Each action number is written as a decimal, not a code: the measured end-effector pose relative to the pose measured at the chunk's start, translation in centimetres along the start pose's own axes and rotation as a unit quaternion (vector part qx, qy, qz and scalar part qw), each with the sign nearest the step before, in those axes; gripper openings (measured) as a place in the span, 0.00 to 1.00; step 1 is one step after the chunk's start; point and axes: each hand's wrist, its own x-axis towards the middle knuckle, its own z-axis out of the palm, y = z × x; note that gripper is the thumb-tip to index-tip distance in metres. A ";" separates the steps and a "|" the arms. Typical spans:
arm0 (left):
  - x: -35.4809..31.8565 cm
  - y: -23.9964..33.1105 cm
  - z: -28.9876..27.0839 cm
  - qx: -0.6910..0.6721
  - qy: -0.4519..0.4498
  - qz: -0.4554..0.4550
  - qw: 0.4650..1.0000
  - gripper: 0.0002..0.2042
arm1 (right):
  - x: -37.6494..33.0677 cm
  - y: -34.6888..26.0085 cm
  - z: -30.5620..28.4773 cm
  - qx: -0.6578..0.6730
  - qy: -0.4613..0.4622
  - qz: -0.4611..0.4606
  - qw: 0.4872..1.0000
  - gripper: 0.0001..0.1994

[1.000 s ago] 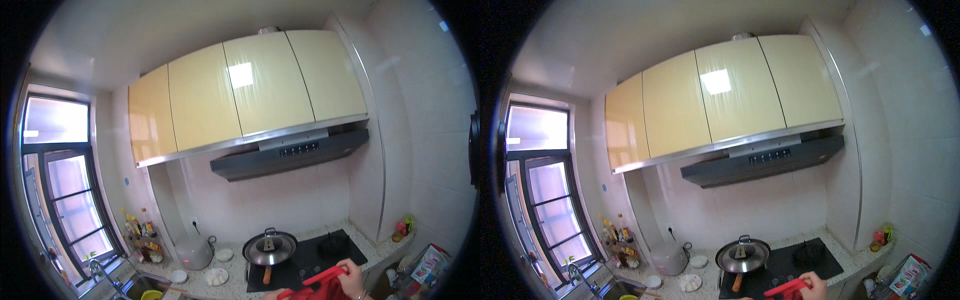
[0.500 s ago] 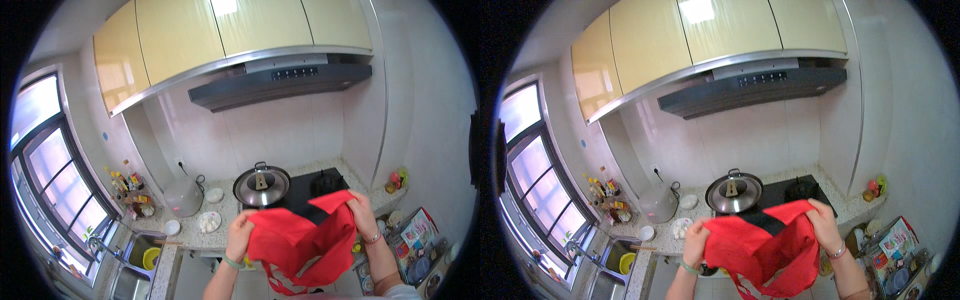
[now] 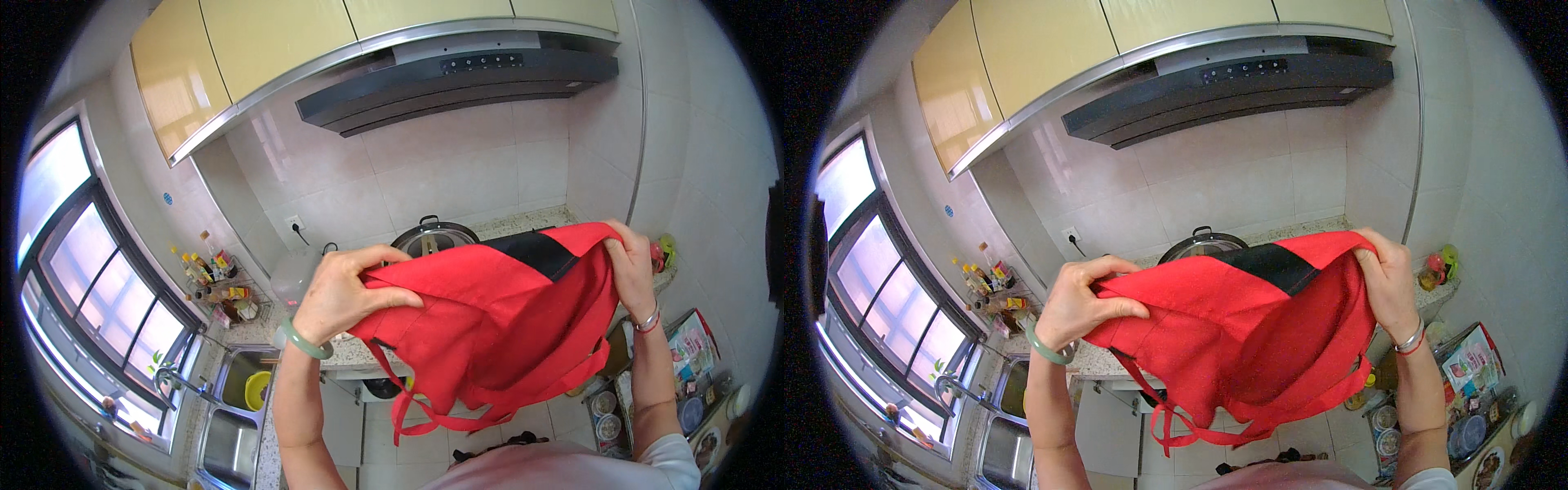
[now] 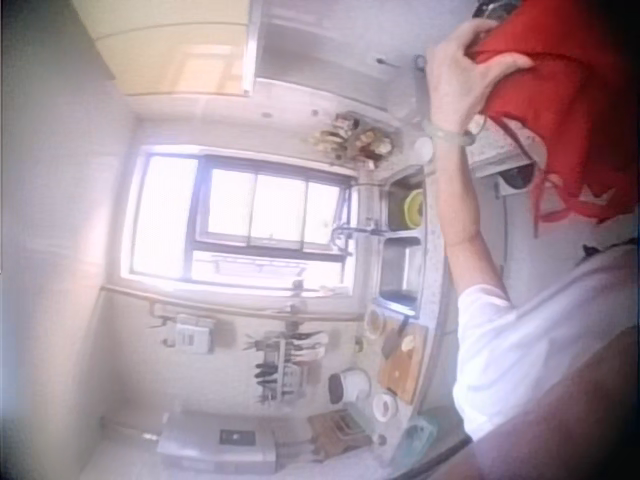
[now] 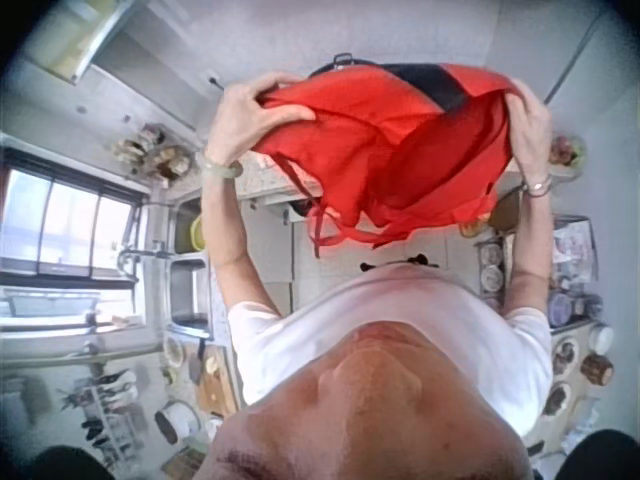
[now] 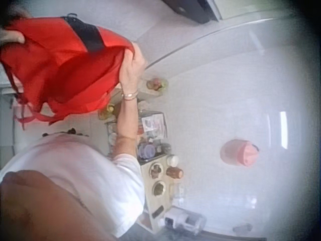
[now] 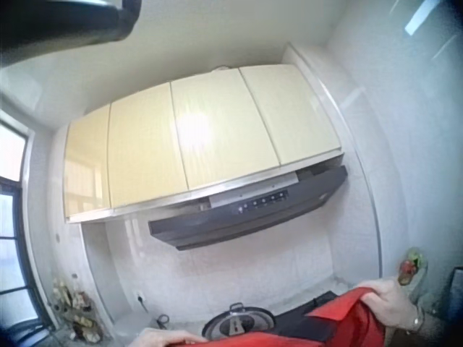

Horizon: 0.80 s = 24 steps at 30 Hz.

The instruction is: The person puts on a red apron, turns on the stove, and retrieves a plate. They transfer sliced meat from a yellow colander to the plate, then add soy sauce and a powdered seasoning from a packet. Finally, they mix the meat with the seasonings using chopsticks.

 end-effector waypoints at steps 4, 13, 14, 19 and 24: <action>-0.3 -2.0 -0.4 0.114 0.122 -0.042 0.985 0.07 | 1.2 -0.1 0.3 0.194 0.033 0.056 0.979 0.11; -0.6 -1.5 -0.2 -0.391 0.166 -0.096 0.900 0.11 | 3.0 -0.3 2.8 0.054 0.044 -0.018 0.997 0.09; -0.6 -1.0 -0.1 -0.413 0.160 -0.079 0.893 0.11 | 2.7 -1.0 3.5 -0.036 0.062 -0.054 0.996 0.09; -0.2 1.4 -0.8 -0.411 0.116 -0.056 0.903 0.14 | 1.1 -2.1 4.3 -0.098 0.071 -0.150 0.981 0.11; -1.3 -0.2 -1.9 -0.138 0.143 -0.115 0.973 0.09 | 1.8 -2.5 2.4 -0.010 0.077 -0.071 0.994 0.07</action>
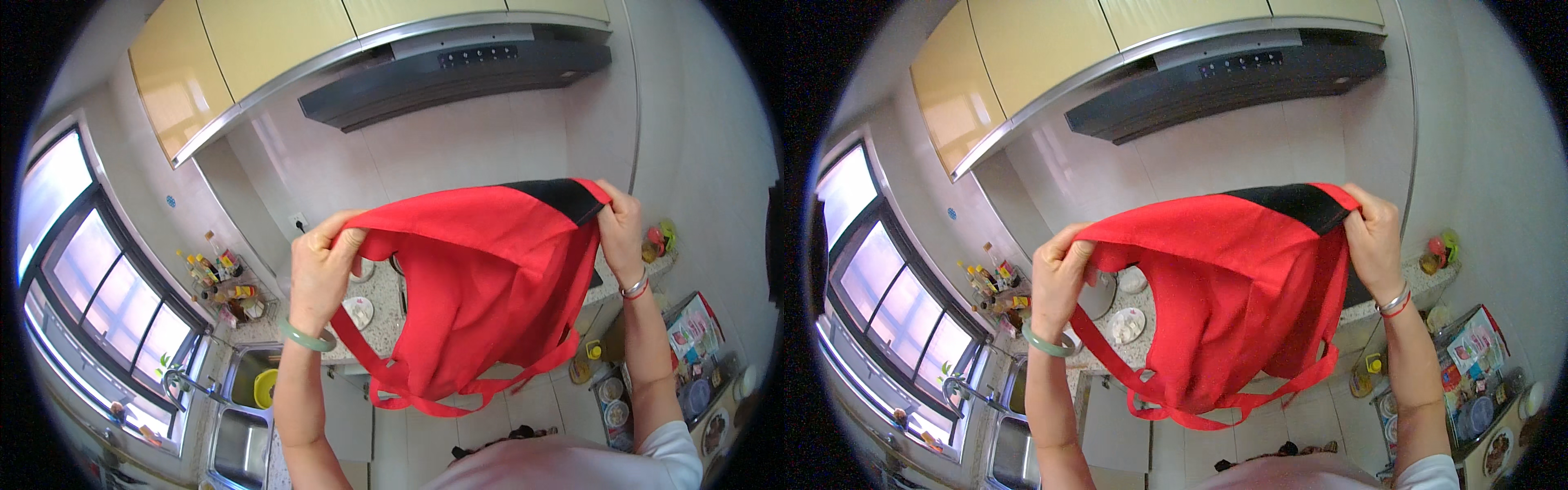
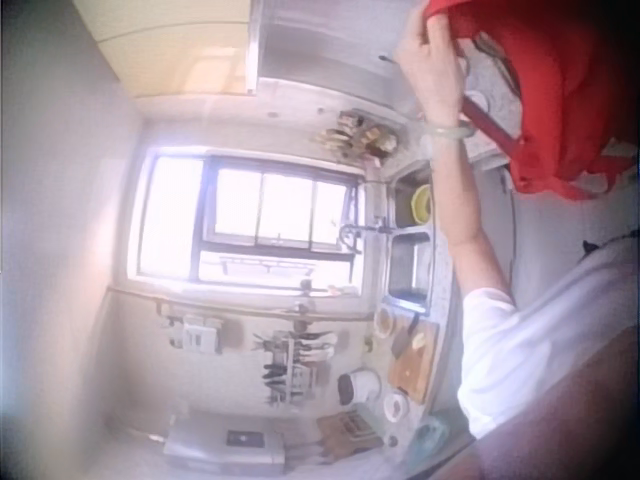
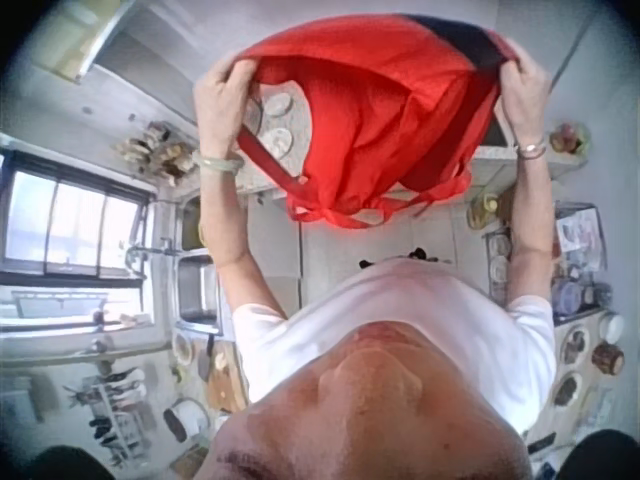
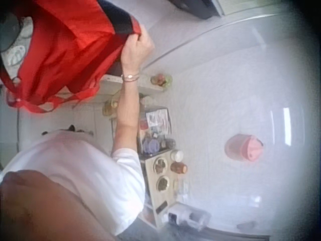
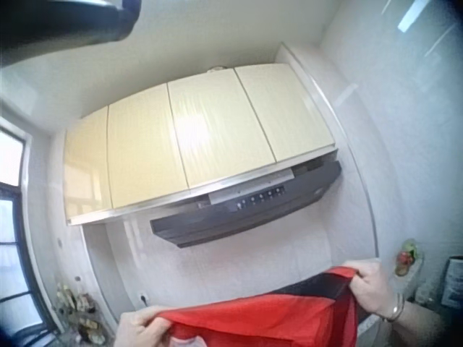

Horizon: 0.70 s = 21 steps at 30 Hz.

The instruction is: The person puts on a red apron, turns on the stove, and retrieves a plate. They transfer sliced meat from a yellow colander to the plate, then add soy sauce and a powdered seasoning from a packet. Finally, they mix the meat with the seasonings using chopsticks.

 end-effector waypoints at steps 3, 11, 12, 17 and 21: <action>-0.5 -1.0 -1.0 0.046 0.040 0.008 0.998 0.08 | -0.3 -0.8 0.2 0.015 -0.023 0.012 1.000 0.07; -2.4 -0.1 -1.8 -0.091 0.018 -0.053 0.994 0.07 | -1.8 -0.2 0.8 0.025 -0.246 0.305 0.920 0.15; -2.6 0.4 -1.6 -0.108 0.016 -0.050 0.993 0.07 | -2.2 -0.4 0.8 0.127 -0.233 0.318 0.910 0.15; -3.1 1.2 -1.5 -0.105 0.015 -0.025 0.994 0.11 | -4.5 -2.7 2.0 0.505 -0.103 0.391 0.763 0.19; -3.9 0.2 -1.3 -0.123 0.002 -0.044 0.991 0.11 | -5.8 -1.9 0.8 0.482 -0.173 0.351 0.783 0.17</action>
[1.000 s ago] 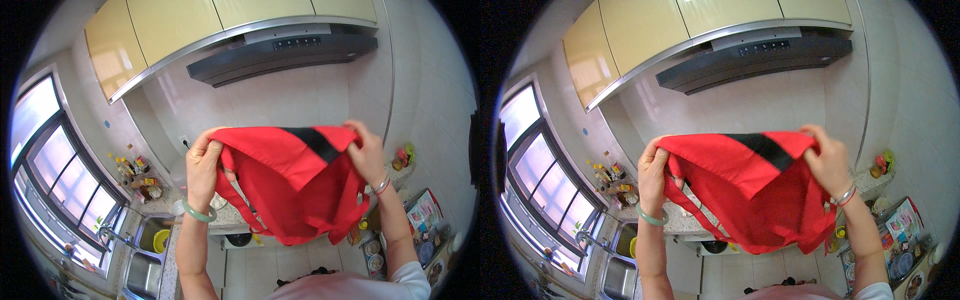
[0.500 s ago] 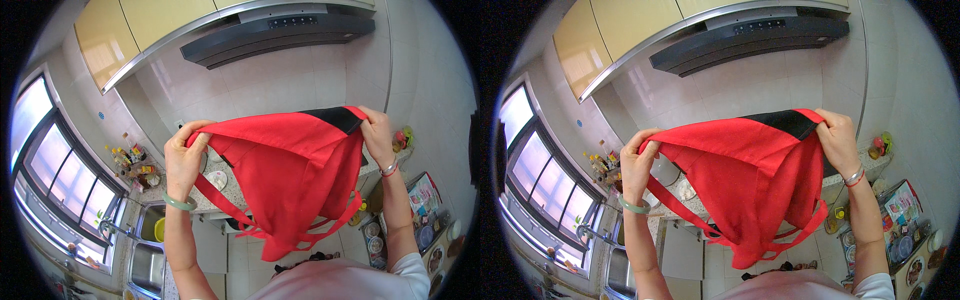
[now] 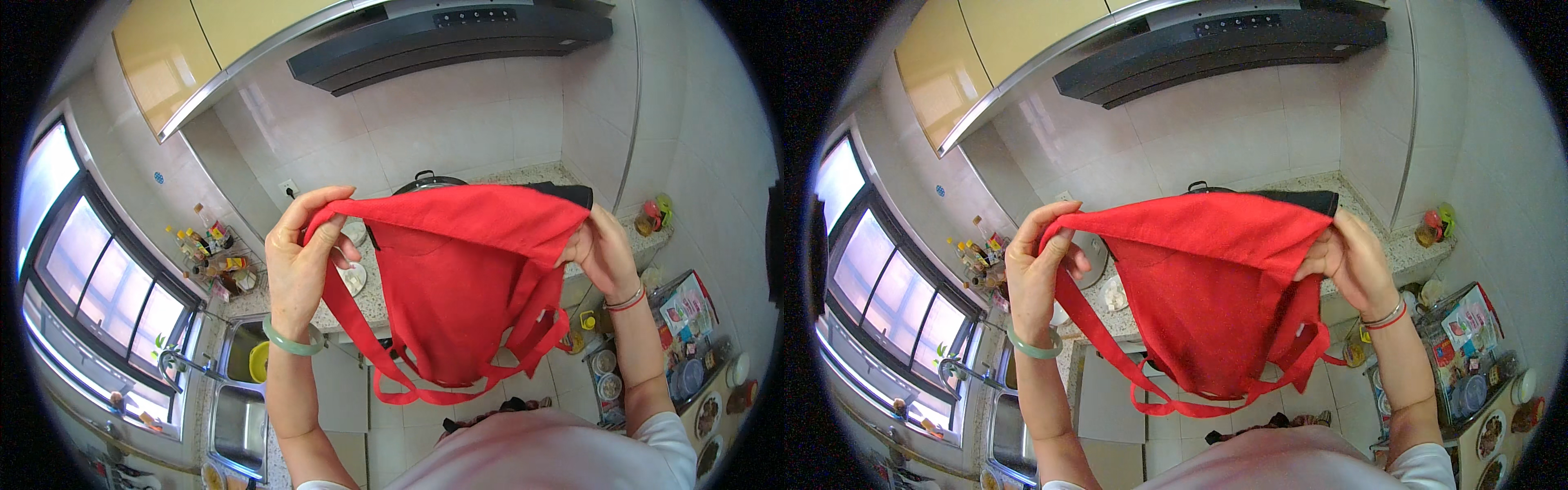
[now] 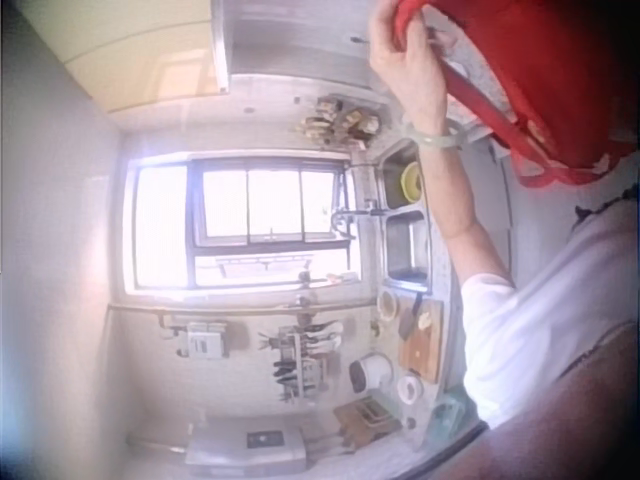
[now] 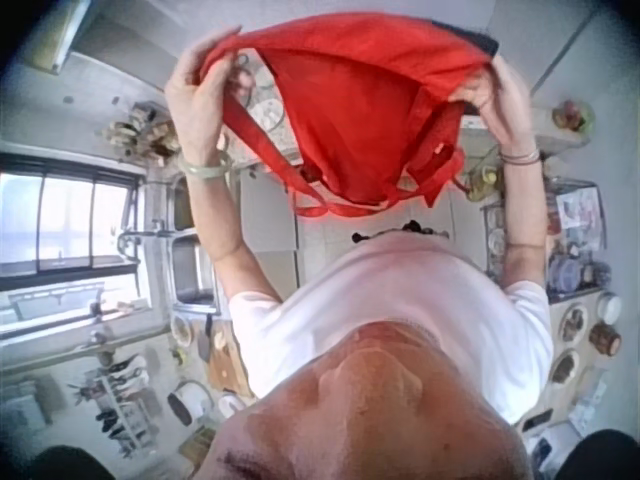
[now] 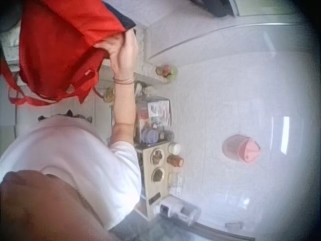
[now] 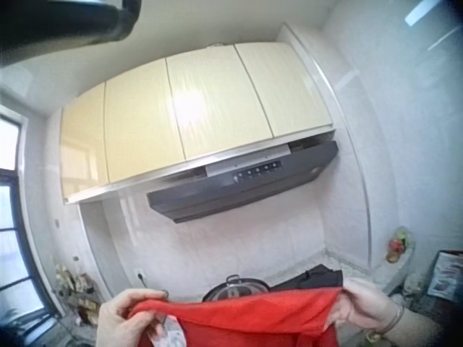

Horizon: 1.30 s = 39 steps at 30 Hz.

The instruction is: The person puts on a red apron, turns on the stove, and retrieves a plate. They transfer sliced meat from a yellow colander to the plate, then add soy sauce and a powdered seasoning from a packet. Finally, they mix the meat with the seasonings using chopsticks.

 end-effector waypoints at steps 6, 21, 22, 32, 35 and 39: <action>-2.8 -2.8 -1.1 0.020 -0.095 0.012 0.995 0.11 | -0.6 1.6 -2.1 -0.275 0.070 -0.157 0.946 0.11; -8.1 -9.9 3.8 -0.295 -0.204 -0.198 0.912 0.29 | -1.3 2.4 1.8 0.053 0.060 -0.115 0.990 0.24; -8.0 -9.8 3.9 -0.283 -0.194 -0.190 0.920 0.29 | -1.2 2.0 2.3 0.101 0.052 -0.105 0.988 0.26; -7.4 -10.9 3.4 -0.233 -0.078 -0.239 0.939 0.18 | -2.3 3.2 -0.1 0.144 0.079 -0.069 0.984 0.30; -7.5 -10.3 3.3 -0.212 -0.065 -0.214 0.951 0.18 | -3.0 3.8 -2.6 0.119 0.040 -0.036 0.991 0.30; -7.8 -10.0 3.7 -0.174 -0.050 -0.199 0.963 0.19 | -3.4 4.7 -2.5 0.108 0.056 -0.034 0.992 0.31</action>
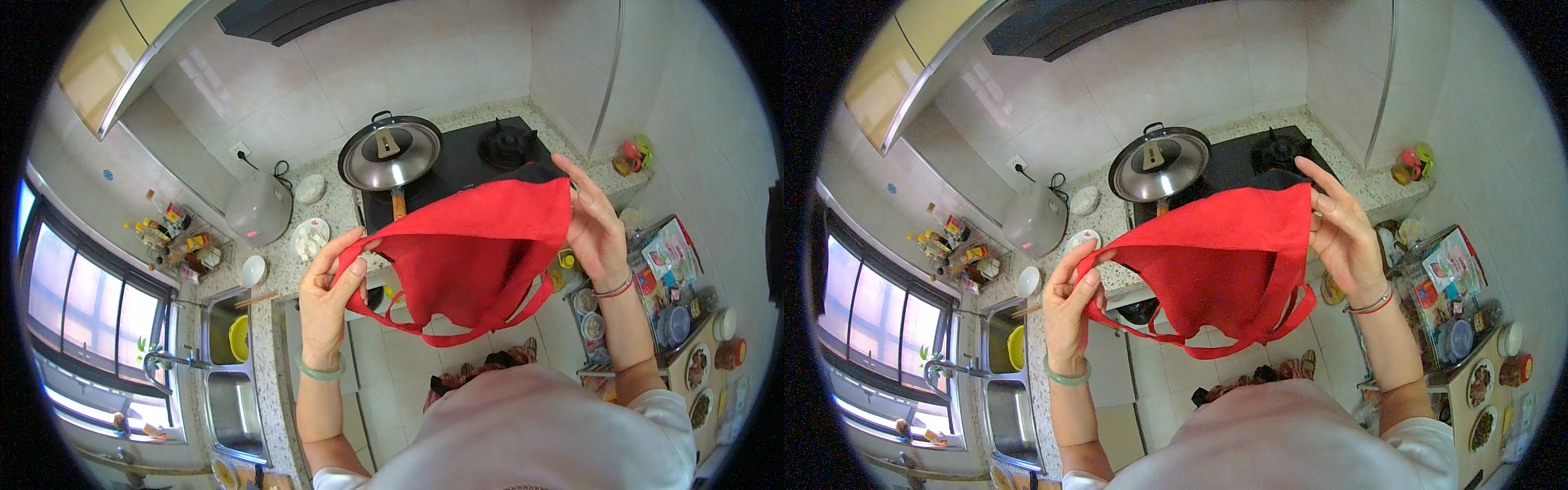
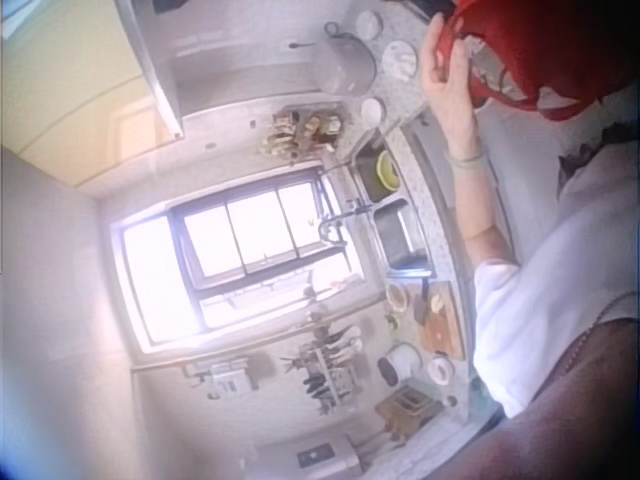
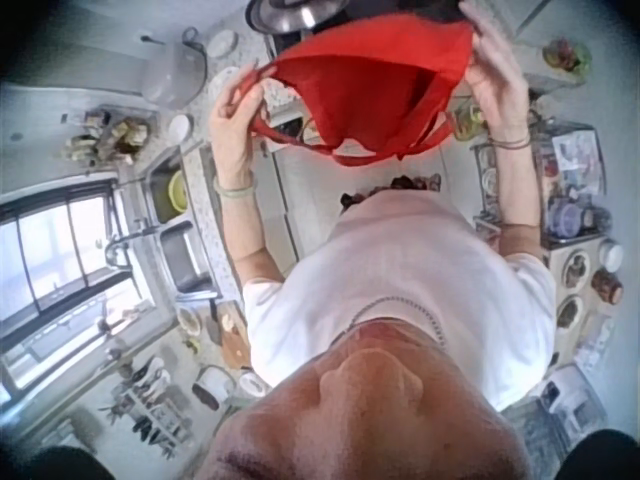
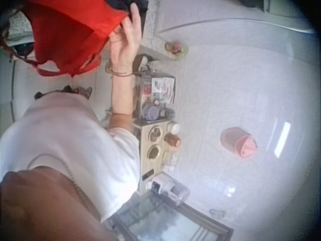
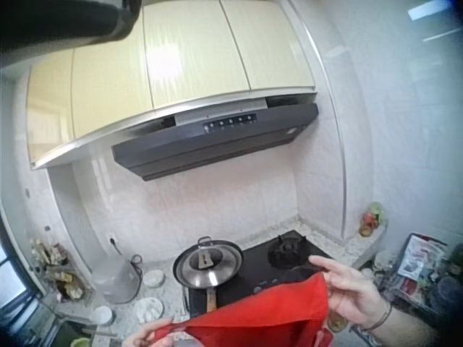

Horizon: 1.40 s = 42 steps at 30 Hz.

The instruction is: The person puts on a red apron, turns on the stove, and retrieves a plate. They transfer sliced meat from a yellow colander to the plate, then add soy sauce and a powdered seasoning from a packet. Finally, they mix the meat with the seasonings using chopsticks.

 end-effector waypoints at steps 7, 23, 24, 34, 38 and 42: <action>0.1 0.1 0.9 -0.036 -0.041 0.025 0.998 0.22 | -0.6 0.9 0.6 0.067 -0.058 0.034 0.995 0.36; -0.5 0.6 2.7 0.117 0.026 0.159 0.980 0.35 | 0.2 -1.4 5.0 -0.260 -0.114 0.071 0.956 0.26; -0.6 1.6 3.5 0.116 0.019 0.139 0.983 0.36 | 0.2 -1.5 5.8 -0.269 -0.131 0.088 0.950 0.25; 1.0 1.1 7.9 0.348 -0.030 0.253 0.902 0.12 | 1.5 -0.9 6.3 -0.438 -0.249 -0.094 0.859 0.22; 1.5 0.1 7.5 0.352 0.032 0.225 0.908 0.13 | 1.0 0.0 4.4 -0.612 -0.093 -0.072 0.782 0.16; 1.5 0.9 7.6 0.407 0.023 0.232 0.883 0.16 | -0.3 2.1 -2.3 -0.806 -0.001 0.007 0.592 0.11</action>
